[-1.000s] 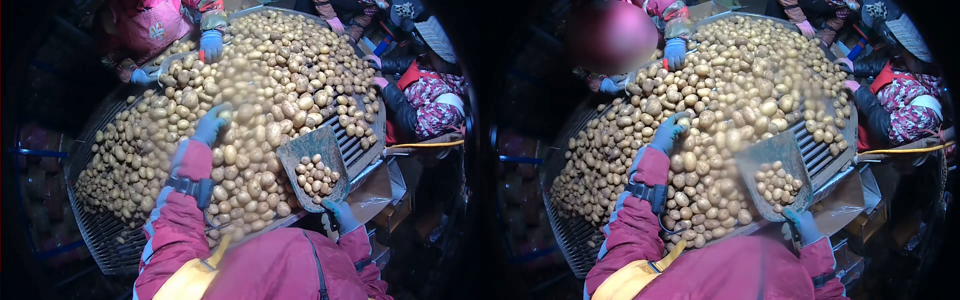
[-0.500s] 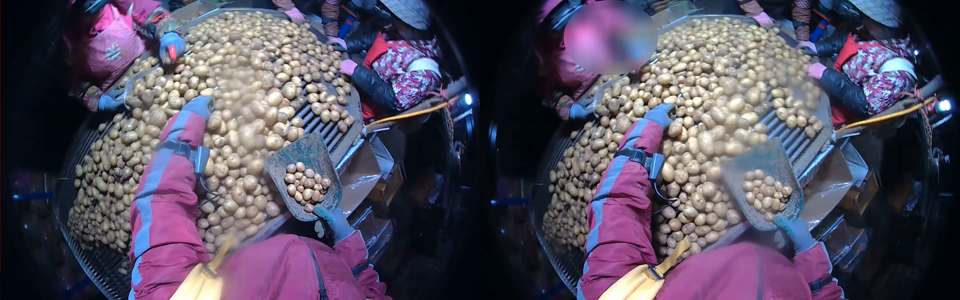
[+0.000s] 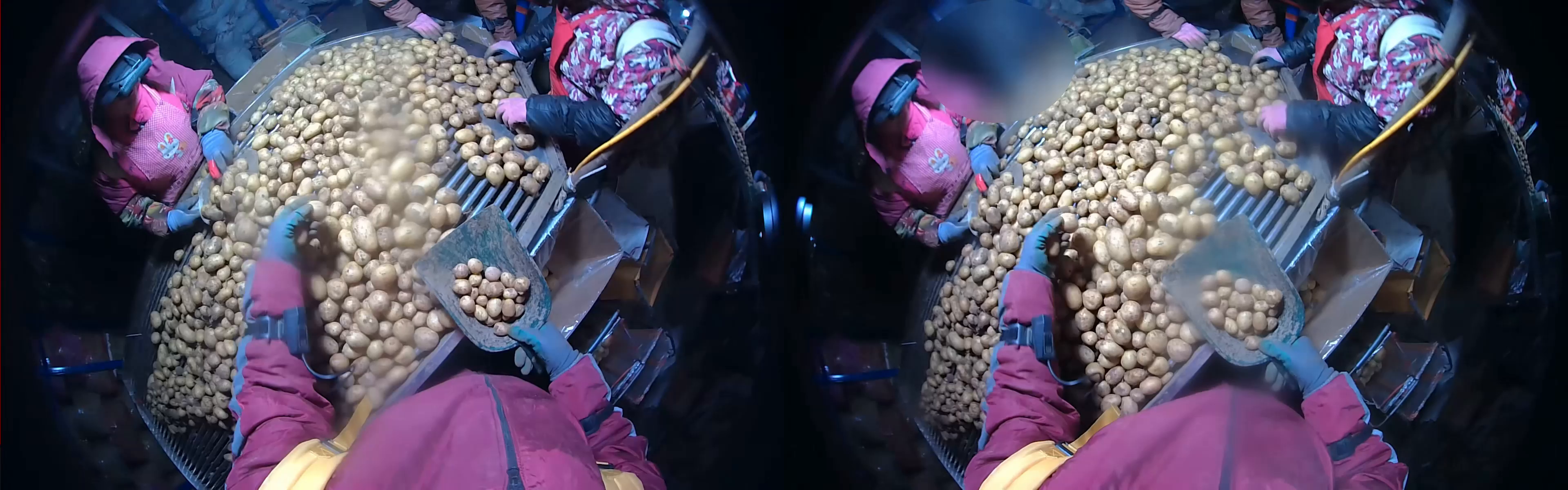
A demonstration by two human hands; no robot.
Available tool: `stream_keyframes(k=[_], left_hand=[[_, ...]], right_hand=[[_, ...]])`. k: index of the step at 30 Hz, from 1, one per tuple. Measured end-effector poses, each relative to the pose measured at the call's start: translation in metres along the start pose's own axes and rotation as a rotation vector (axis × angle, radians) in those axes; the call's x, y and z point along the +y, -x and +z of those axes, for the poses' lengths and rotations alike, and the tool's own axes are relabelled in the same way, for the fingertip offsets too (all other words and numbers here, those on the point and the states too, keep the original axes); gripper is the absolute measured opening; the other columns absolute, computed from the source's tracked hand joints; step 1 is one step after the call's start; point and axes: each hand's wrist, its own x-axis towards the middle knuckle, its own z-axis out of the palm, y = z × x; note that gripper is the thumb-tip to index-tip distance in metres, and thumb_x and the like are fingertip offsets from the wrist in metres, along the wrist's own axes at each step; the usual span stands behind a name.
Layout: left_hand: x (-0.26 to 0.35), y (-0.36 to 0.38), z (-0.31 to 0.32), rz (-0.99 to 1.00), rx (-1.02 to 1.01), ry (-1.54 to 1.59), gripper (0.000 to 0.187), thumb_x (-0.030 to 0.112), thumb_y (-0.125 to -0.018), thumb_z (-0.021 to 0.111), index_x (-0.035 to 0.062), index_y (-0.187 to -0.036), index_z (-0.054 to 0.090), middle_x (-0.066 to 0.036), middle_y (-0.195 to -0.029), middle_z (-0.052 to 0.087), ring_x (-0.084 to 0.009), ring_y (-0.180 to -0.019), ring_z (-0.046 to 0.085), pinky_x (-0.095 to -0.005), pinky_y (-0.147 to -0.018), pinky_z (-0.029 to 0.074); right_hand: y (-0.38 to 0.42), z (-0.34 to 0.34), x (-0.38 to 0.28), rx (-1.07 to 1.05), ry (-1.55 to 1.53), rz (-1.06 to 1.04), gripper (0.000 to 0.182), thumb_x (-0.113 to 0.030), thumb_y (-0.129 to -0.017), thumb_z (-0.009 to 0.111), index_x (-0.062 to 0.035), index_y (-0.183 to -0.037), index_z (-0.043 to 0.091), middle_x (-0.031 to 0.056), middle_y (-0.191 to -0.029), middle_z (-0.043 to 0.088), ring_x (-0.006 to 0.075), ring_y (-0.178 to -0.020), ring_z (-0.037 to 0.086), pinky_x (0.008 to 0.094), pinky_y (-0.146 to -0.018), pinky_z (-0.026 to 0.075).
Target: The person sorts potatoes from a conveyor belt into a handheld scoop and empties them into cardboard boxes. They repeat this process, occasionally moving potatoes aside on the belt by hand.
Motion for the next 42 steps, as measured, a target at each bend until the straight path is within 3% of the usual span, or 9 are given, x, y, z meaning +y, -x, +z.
stream_keyframes(k=[5,7,14,19,21,27,30,35,42], left_hand=[[-0.040,0.046,0.088,-0.104,-0.215,0.380,0.043,0.030,-0.099,0.058,0.0068,-0.135,0.059,-0.003,-0.119,0.069,-0.0150,-0.094,0.064,-0.0280,-0.072,0.054],[-0.051,0.058,0.134,-0.186,-0.332,0.588,0.054,0.032,-0.094,0.063,0.0026,-0.138,0.055,-0.017,-0.130,0.064,-0.0212,-0.100,0.066,-0.0303,-0.077,0.056],[-0.098,0.085,0.291,-0.396,-0.498,0.429,0.061,0.039,-0.092,0.065,0.0037,-0.140,0.052,-0.013,-0.124,0.066,-0.0272,-0.098,0.067,-0.0360,-0.072,0.057],[-0.153,0.098,0.382,-0.455,-1.029,0.346,0.056,0.034,-0.097,0.061,0.0010,-0.141,0.050,-0.013,-0.119,0.063,-0.0238,-0.093,0.062,-0.0328,-0.081,0.054],[-0.163,0.110,0.427,-0.482,-0.928,0.123,0.047,0.026,-0.099,0.058,0.0004,-0.138,0.053,-0.014,-0.118,0.063,-0.0221,-0.093,0.062,-0.0305,-0.081,0.053],[-0.205,0.133,0.599,-0.688,-1.124,0.135,0.042,0.027,-0.100,0.058,0.0031,-0.134,0.054,-0.009,-0.126,0.061,-0.0238,-0.109,0.061,-0.0308,-0.082,0.056],[-0.297,0.064,0.714,0.383,-1.294,-0.462,0.043,0.032,-0.096,0.065,0.0053,-0.129,0.060,-0.015,-0.117,0.065,-0.0261,-0.101,0.065,-0.0356,-0.086,0.053],[-0.251,0.143,0.746,0.443,-1.088,-0.706,0.040,0.037,-0.090,0.069,0.0036,-0.113,0.071,-0.023,-0.104,0.072,-0.0301,-0.094,0.072,-0.0390,-0.083,0.054],[-0.172,0.221,0.676,1.284,-1.356,-1.020,0.012,0.020,-0.082,0.071,0.0141,-0.092,0.074,-0.008,-0.088,0.068,-0.0283,-0.082,0.067,-0.0401,-0.069,0.054]], right_hand=[[0.015,-0.027,0.009,0.022,-0.009,0.030,0.044,-0.045,-0.090,0.071,-0.0014,-0.082,0.070,0.0091,-0.058,0.065,0.0176,-0.041,0.059,0.0262,-0.036,0.040],[0.016,-0.041,0.025,0.017,-0.068,-0.006,0.043,-0.044,-0.090,0.070,-0.0007,-0.086,0.071,0.0093,-0.059,0.066,0.0179,-0.042,0.059,0.0260,-0.036,0.039],[0.032,-0.096,0.103,0.053,-0.285,-0.017,0.045,-0.038,-0.085,0.079,0.0058,-0.085,0.071,0.0170,-0.062,0.066,0.0234,-0.045,0.061,0.0317,-0.041,0.049],[0.033,-0.119,0.188,0.124,-0.353,-0.064,0.051,-0.048,-0.080,0.082,0.0014,-0.077,0.072,0.0140,-0.061,0.067,0.0222,-0.048,0.062,0.0309,-0.048,0.048],[0.034,-0.123,0.211,0.153,-0.389,-0.069,0.050,-0.048,-0.081,0.081,0.0009,-0.075,0.072,0.0129,-0.060,0.067,0.0214,-0.049,0.063,0.0311,-0.050,0.048],[0.055,-0.142,0.260,0.308,-0.521,-0.349,0.043,-0.032,-0.087,0.078,0.0013,-0.113,0.071,0.0086,-0.094,0.072,0.0134,-0.085,0.066,0.0307,-0.079,0.053],[0.087,-0.153,0.261,0.279,-0.748,-0.363,0.030,-0.027,-0.086,0.075,-0.0031,-0.104,0.073,0.0025,-0.083,0.068,0.0112,-0.077,0.062,0.0299,-0.070,0.051],[0.083,-0.149,0.304,0.376,-0.745,-0.243,0.028,-0.029,-0.087,0.076,-0.0028,-0.095,0.072,0.0022,-0.082,0.068,0.0100,-0.074,0.060,0.0294,-0.066,0.049],[0.074,-0.169,0.277,0.264,-0.854,-0.250,0.032,-0.029,-0.088,0.077,-0.0022,-0.104,0.070,0.0024,-0.085,0.068,0.0127,-0.073,0.063,0.0297,-0.066,0.052]])
